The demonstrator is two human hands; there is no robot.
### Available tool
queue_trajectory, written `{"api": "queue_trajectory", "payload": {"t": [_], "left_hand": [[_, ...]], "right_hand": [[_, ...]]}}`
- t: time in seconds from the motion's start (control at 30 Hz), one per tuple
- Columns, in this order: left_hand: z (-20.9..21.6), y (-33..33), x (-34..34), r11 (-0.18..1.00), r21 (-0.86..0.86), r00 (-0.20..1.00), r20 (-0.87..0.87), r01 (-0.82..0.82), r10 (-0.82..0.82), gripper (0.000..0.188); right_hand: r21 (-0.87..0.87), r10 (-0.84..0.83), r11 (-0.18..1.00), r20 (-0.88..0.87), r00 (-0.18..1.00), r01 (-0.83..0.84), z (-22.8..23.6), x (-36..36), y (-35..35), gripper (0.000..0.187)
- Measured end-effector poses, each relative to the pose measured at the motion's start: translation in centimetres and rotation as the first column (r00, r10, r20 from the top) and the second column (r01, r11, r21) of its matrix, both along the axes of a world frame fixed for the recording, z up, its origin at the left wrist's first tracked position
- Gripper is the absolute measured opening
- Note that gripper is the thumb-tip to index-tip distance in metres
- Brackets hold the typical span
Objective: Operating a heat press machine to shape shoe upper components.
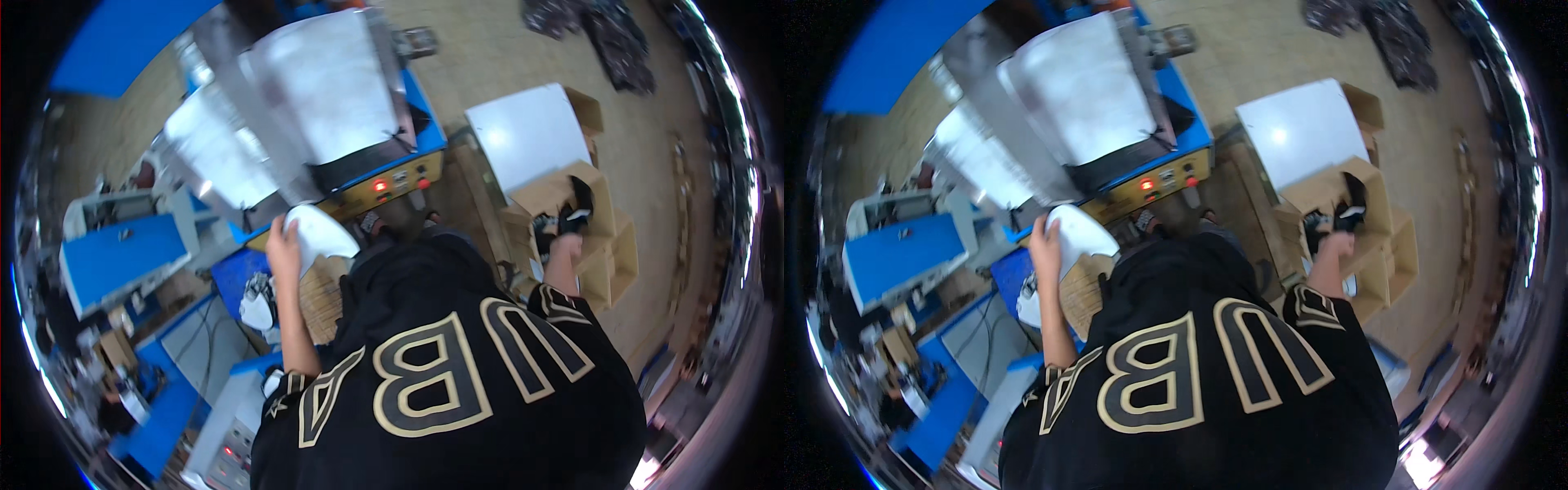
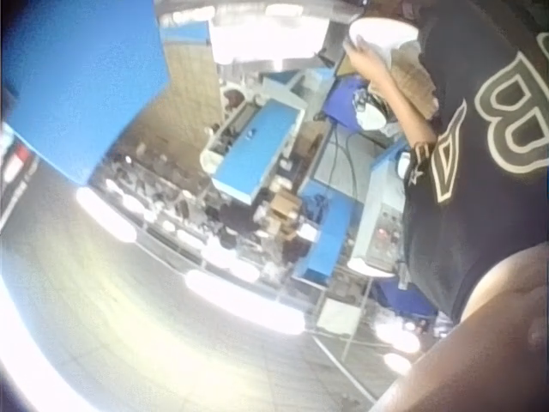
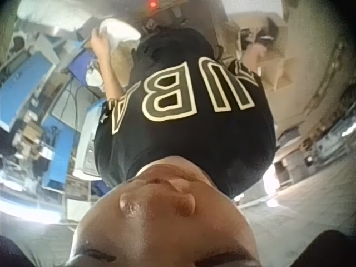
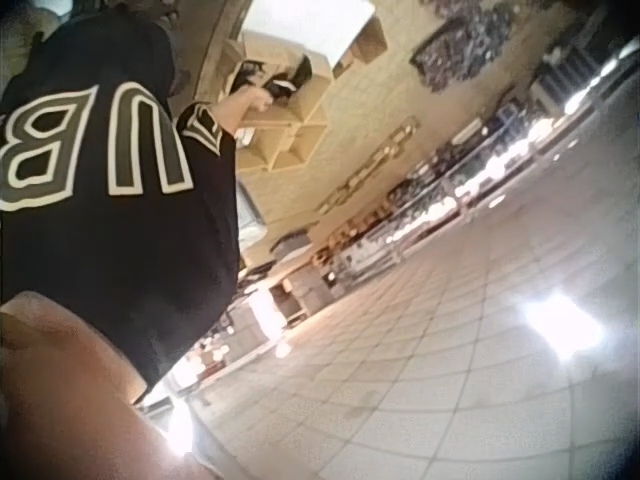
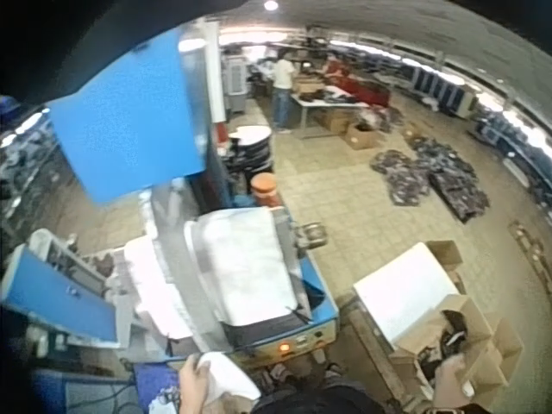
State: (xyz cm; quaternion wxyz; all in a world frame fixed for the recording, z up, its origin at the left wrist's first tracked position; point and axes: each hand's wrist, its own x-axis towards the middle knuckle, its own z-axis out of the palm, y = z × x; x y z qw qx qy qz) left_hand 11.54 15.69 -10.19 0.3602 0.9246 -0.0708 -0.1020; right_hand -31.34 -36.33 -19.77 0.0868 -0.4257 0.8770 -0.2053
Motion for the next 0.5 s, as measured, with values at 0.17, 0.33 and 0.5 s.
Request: {"api": "queue_trajectory", "payload": {"t": [0.17,0.33,0.5], "left_hand": [[0.5,-4.0,0.6,0.996,0.089,0.998,-0.056,0.008,-0.003,0.028],[1.1,-4.9,2.2,0.993,-0.112,0.999,-0.025,-0.030,0.028,0.025],[3.1,-7.6,6.3,0.983,-0.181,0.985,0.162,-0.035,0.065,0.023]], "right_hand": [[-0.166,0.792,0.610,0.146,0.592,-0.775,-4.4,3.9,6.9,0.021],[-0.109,0.842,-0.002,0.536,-0.060,-0.994,5.0,25.3,14.1,0.014],[-0.430,0.730,-0.446,0.332,-0.597,-0.785,15.6,38.9,20.9,0.013]]}}
